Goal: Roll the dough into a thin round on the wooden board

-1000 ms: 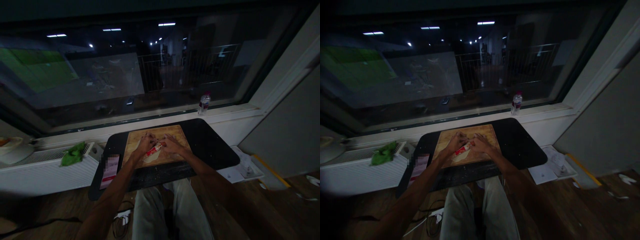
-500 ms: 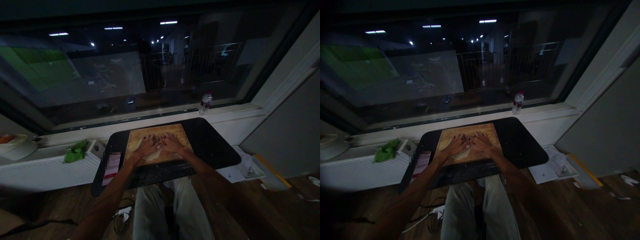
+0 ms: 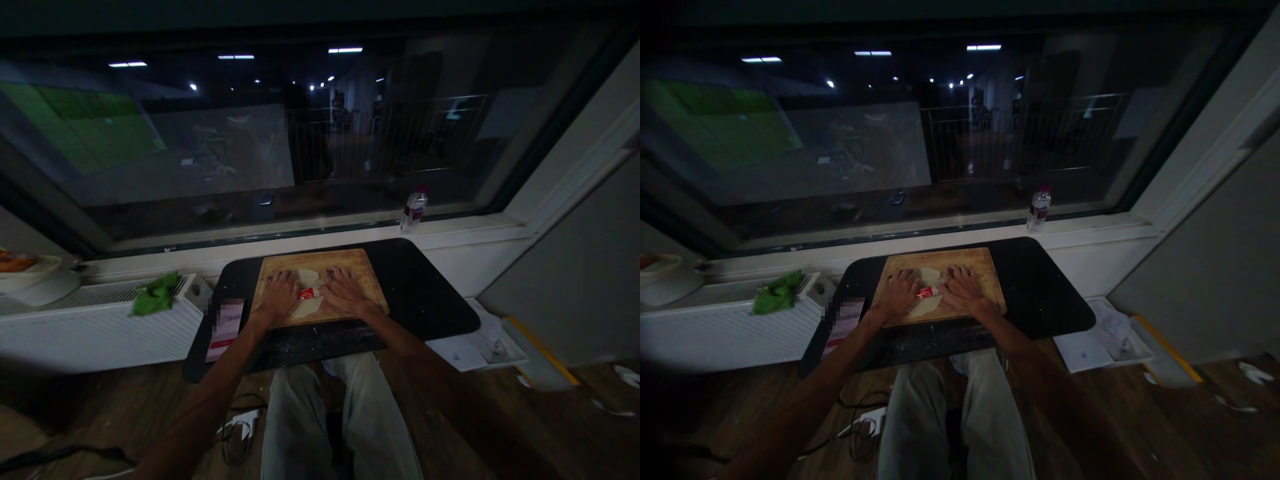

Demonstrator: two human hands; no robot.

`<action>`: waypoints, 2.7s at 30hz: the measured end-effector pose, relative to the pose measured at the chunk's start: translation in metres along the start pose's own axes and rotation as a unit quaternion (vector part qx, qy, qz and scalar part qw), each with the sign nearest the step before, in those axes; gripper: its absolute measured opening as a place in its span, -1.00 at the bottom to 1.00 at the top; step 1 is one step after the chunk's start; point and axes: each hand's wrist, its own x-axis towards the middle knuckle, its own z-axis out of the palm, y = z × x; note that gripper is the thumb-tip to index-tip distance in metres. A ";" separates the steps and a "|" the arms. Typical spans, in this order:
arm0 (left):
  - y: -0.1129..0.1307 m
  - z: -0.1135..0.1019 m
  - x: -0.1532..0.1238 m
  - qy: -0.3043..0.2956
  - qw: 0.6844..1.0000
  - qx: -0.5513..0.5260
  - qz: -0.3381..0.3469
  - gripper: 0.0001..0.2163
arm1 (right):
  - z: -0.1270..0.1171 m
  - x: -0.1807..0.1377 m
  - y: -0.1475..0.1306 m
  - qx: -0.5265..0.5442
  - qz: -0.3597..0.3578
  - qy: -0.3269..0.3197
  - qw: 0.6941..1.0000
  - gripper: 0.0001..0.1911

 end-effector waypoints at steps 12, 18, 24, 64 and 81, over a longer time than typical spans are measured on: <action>-0.015 -0.007 0.037 0.045 0.987 -0.003 -0.152 -0.60 | 0.006 0.059 0.000 0.019 0.064 0.028 0.997 -0.38; -0.019 0.002 0.055 -0.032 0.991 -0.122 0.043 -0.71 | 0.010 0.044 0.005 0.013 -0.006 0.052 0.999 -0.43; 0.001 0.008 0.047 -0.041 0.978 -0.163 0.121 -0.64 | 0.007 0.008 -0.001 0.015 -0.003 0.035 0.999 -0.40; 0.002 -0.004 0.002 0.002 0.999 -0.015 0.046 -0.59 | -0.002 -0.004 0.006 0.053 -0.056 -0.031 0.997 -0.42; -0.022 -0.007 0.051 0.036 0.989 0.015 -0.142 -0.53 | 0.017 0.076 0.018 0.027 -0.010 -0.036 0.999 -0.30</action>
